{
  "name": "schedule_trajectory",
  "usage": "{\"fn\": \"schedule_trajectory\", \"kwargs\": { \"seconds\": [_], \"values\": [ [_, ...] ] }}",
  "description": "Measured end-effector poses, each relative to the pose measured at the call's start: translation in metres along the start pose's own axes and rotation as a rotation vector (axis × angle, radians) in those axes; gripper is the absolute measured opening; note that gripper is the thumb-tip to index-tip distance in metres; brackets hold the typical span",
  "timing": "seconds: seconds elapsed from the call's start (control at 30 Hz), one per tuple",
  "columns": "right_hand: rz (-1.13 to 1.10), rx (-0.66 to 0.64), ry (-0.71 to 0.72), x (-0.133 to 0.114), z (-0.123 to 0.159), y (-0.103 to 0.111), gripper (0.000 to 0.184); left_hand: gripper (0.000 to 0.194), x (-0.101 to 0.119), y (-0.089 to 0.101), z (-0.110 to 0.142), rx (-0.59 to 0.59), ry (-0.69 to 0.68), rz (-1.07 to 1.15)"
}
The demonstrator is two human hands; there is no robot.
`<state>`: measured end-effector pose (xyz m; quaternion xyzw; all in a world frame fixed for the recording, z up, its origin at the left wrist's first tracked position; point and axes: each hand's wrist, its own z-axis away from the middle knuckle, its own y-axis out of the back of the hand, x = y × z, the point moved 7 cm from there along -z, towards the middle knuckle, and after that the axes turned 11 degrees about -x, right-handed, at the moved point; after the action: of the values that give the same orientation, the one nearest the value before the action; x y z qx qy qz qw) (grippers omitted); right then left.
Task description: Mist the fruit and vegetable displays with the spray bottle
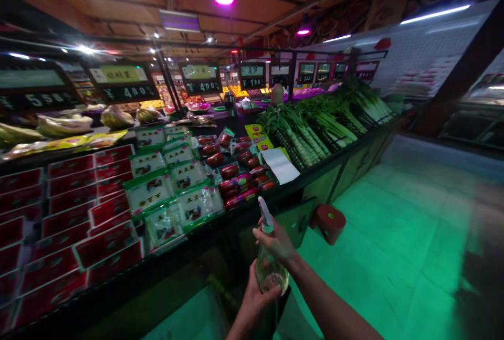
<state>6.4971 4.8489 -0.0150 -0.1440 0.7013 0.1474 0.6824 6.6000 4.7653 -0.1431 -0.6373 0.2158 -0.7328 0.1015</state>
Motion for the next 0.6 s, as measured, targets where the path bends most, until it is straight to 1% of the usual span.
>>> {"fn": "schedule_trajectory", "kwargs": {
  "seconds": [0.03, 0.1, 0.2, 0.27, 0.33, 0.4, 0.47, 0.53, 0.6],
  "values": [
    [-0.027, 0.031, 0.012, 0.002, 0.006, 0.029, 0.035, 0.115, -0.01, -0.023, -0.015, -0.041, 0.003, 0.006],
    [-0.074, 0.119, 0.037, 0.007, 0.022, 0.094, 0.038, 0.112, -0.032, -0.074, -0.045, -0.154, 0.02, 0.003],
    [-0.106, 0.295, 0.068, 0.017, 0.053, 0.199, 0.042, 0.115, -0.068, -0.163, -0.088, -0.348, 0.071, 0.037],
    [-0.107, 0.409, 0.064, 0.023, 0.078, 0.266, 0.044, 0.119, -0.095, -0.22, -0.11, -0.43, 0.126, 0.085],
    [-0.101, 0.477, 0.03, 0.025, 0.102, 0.322, 0.048, 0.119, -0.117, -0.27, -0.126, -0.482, 0.164, 0.12],
    [-0.083, 0.506, -0.008, 0.022, 0.121, 0.364, 0.051, 0.113, -0.13, -0.309, -0.137, -0.51, 0.176, 0.139],
    [-0.058, 0.503, -0.032, 0.016, 0.132, 0.393, 0.052, 0.108, -0.137, -0.336, -0.146, -0.52, 0.194, 0.166],
    [-0.048, 0.485, -0.042, 0.012, 0.131, 0.413, 0.051, 0.107, -0.14, -0.35, -0.158, -0.506, 0.222, 0.169],
    [-0.047, 0.452, -0.04, 0.013, 0.121, 0.428, 0.049, 0.109, -0.141, -0.354, -0.174, -0.481, 0.23, 0.136]
  ]
}}
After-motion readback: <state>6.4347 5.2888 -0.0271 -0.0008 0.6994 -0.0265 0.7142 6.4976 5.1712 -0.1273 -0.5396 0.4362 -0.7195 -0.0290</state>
